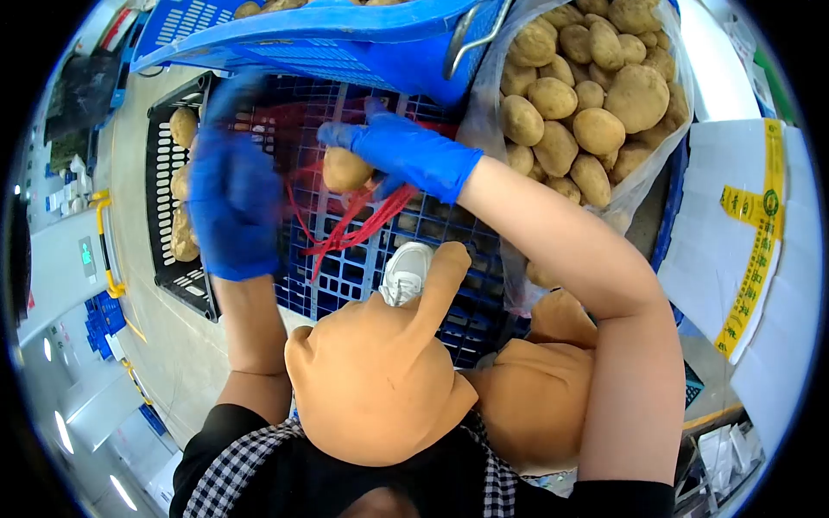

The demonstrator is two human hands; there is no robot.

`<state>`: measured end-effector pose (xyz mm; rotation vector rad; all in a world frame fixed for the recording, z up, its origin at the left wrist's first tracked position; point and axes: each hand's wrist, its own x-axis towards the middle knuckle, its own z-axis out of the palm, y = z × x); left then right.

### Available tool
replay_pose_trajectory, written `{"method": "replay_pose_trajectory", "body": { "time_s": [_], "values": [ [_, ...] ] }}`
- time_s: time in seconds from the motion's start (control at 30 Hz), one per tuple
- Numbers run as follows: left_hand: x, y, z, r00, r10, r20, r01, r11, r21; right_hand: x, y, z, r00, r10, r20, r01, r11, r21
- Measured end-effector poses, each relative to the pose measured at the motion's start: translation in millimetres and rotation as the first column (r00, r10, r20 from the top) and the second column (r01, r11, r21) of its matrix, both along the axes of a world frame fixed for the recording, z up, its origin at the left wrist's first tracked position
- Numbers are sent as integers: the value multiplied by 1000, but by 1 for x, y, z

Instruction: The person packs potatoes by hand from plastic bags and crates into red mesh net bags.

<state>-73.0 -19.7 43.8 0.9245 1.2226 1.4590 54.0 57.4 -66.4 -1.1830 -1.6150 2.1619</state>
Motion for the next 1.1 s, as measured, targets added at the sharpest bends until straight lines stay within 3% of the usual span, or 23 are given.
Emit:
{"method": "replay_pose_trajectory", "body": {
  "time_s": [0.07, 0.1, 0.13, 0.17, 0.27, 0.3, 0.33, 0.37, 0.4, 0.47, 0.53, 0.63, 0.67, 0.7, 0.73, 0.77, 0.8, 0.83, 0.9, 0.97, 1.07, 1.1],
  "values": [
    [-26, 4, 14, 988, 98, 117, -110, 989, 96, 15, 6, 14, 974, 136, 181, -182, 946, 270],
    [-46, 4, 14, 981, 72, 180, -92, 990, 104, 25, 11, 2, 958, 184, 220, -276, 802, 529],
    [-61, 4, 14, 969, 45, 242, -74, 991, 113, 33, 14, -4, 938, 216, 272, -347, 582, 735],
    [-67, 4, 17, 973, 98, 209, -120, 988, 97, 46, 15, 40, 920, 300, 252, -392, 690, 608],
    [-65, 2, 20, 968, 233, 94, -239, 970, 52, 59, 25, 14, 905, 217, 366, -413, 241, 878],
    [-57, 4, 22, 963, 267, 42, -269, 961, 58, 63, 22, 12, 946, 177, 273, -316, 294, 902],
    [-47, 5, 29, 965, 261, -12, -260, 964, 64, 68, 19, 11, 984, 172, 51, -138, 539, 831],
    [-36, 5, 36, 965, 256, -66, -251, 965, 70, 68, 10, 29, 980, 107, -168, 34, 742, 670],
    [-36, 4, 40, 998, 59, 11, -60, 983, 172, 66, 4, 43, 932, -15, -363, 180, 886, 427],
    [-20, 6, 59, 990, -82, -115, 105, 971, 214, 61, 1, 61, 818, 19, -575, 386, 724, 573],
    [15, 4, 77, 979, -127, -159, 153, 975, 162, 75, -10, 99, 883, 84, -462, 242, 761, 601],
    [77, 7, 100, 941, -293, -170, 316, 940, 125, 100, -21, 121, 889, 337, -310, -162, 864, 476],
    [94, 14, 102, 930, -281, -236, 322, 934, 156, 117, -25, 136, 950, 276, -148, -122, 761, 637],
    [112, 23, 104, 917, -263, -300, 327, 926, 188, 134, -36, 138, 940, 135, -312, 64, 830, 554],
    [114, 34, 103, 903, -376, -210, 420, 877, 236, 152, -47, 140, 885, -4, -466, 243, 857, 454],
    [117, 45, 102, 863, -491, -119, 504, 817, 281, 170, -57, 151, 826, -133, -547, 298, 927, 226],
    [129, 51, 98, 606, -778, 164, 700, 620, 353, 193, -69, 164, 744, -275, -609, 342, 940, -6],
    [154, 48, 88, 736, -662, -137, 672, 694, 256, 211, -83, 177, 693, -327, -642, 409, 912, -23],
    [198, 35, 64, 620, -657, -429, 760, 639, 119, 231, -107, 205, 577, -400, -712, 510, 858, -69],
    [238, 1, 40, 260, -880, -397, 954, 298, -37, 262, -141, 229, 546, -535, -645, 643, 761, -88],
    [262, -38, 20, -290, -925, -247, 941, -229, -247, 309, -186, 247, 422, -627, -655, 816, 578, -27],
    [272, -43, 26, -293, -948, -121, 926, -250, -283, 329, -198, 248, 363, -623, -693, 855, 518, -17]
  ]
}}
